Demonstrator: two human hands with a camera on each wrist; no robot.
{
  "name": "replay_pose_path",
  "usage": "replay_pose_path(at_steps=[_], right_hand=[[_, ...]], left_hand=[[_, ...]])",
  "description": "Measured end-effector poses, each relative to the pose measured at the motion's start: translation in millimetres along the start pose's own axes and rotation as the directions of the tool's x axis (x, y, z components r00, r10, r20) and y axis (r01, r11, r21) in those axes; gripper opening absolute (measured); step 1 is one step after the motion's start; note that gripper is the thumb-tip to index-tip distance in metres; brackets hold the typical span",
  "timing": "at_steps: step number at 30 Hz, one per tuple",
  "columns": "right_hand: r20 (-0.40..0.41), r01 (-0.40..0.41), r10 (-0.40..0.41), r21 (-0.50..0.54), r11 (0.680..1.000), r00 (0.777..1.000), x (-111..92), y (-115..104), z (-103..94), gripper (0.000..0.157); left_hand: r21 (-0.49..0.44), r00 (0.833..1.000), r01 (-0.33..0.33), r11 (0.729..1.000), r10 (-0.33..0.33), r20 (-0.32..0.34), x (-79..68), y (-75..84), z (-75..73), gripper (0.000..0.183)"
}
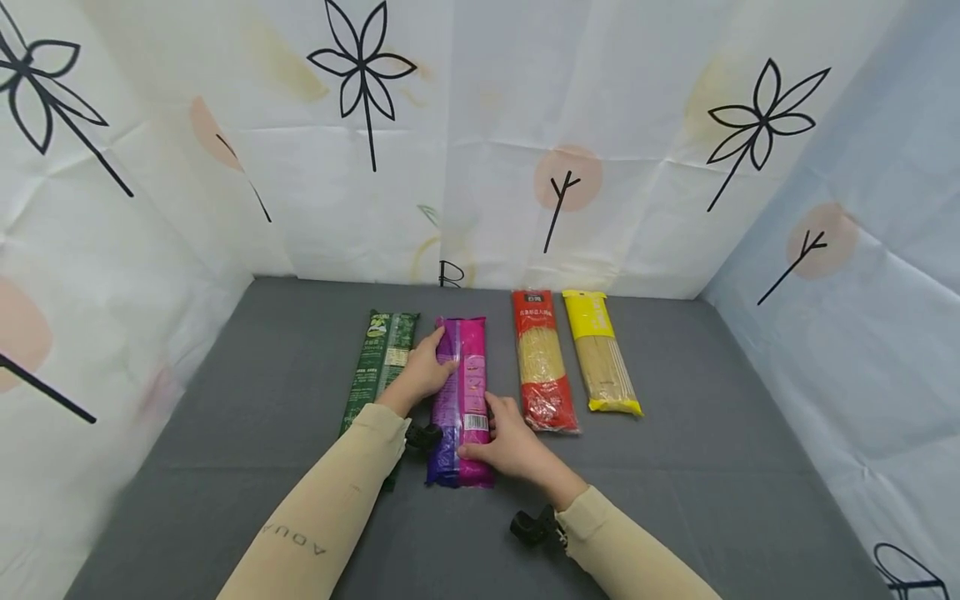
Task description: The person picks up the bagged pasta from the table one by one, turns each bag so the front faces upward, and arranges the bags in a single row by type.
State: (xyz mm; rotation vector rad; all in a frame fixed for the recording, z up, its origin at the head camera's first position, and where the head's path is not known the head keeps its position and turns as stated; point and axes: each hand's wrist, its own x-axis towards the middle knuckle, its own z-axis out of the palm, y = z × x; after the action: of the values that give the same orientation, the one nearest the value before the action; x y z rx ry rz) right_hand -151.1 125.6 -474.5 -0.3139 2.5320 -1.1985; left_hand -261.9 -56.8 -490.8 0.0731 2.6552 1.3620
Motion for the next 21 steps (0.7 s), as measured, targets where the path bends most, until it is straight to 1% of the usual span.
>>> replay_pose_path(at_steps=[5,8,11,14,17,19,21], right_hand=[[0.028,-0.013,0.013,0.009,1.000,1.000,-5.3,3.4,-4.7,0.094],[0.040,-0.027,0.026,0.011,1.000,0.999,-8.7,5.2,-5.7,0.093],[0.046,-0.024,0.023,0.014,1.000,0.999,-9.5,5.5,-5.4,0.093],[0.048,-0.010,0.009,0.011,1.000,0.999,-8.7,3.7,-5.0,0.093],[0.053,-0.007,0.007,0.002,1.000,0.999,-8.6,1.1,-5.5,0.093],[0.055,-0.013,0.013,-0.005,1.000,0.998,-9.1,-0.1,-6.1,0.093],[0.058,-0.019,0.019,-0.009,1.000,0.998,-9.8,-0.6,-7.1,0.093]], left_hand=[[-0.010,1.000,-0.005,1.000,0.005,0.010,-4.6,2.8,3.3,0.074],[-0.010,1.000,-0.012,1.000,0.012,0.014,-3.9,1.9,3.2,0.075],[-0.006,0.999,-0.034,0.999,0.034,-0.008,2.9,1.0,1.5,0.071],[0.031,0.998,-0.050,0.998,0.051,-0.029,12.0,1.6,-1.5,0.064],[0.082,0.999,-0.043,0.996,0.044,-0.019,18.5,2.9,-4.4,0.056],[0.099,0.999,-0.033,0.995,0.035,-0.014,20.8,4.0,-5.6,0.049],[0.103,0.999,-0.031,0.994,0.034,-0.028,22.6,4.7,-6.0,0.041]])
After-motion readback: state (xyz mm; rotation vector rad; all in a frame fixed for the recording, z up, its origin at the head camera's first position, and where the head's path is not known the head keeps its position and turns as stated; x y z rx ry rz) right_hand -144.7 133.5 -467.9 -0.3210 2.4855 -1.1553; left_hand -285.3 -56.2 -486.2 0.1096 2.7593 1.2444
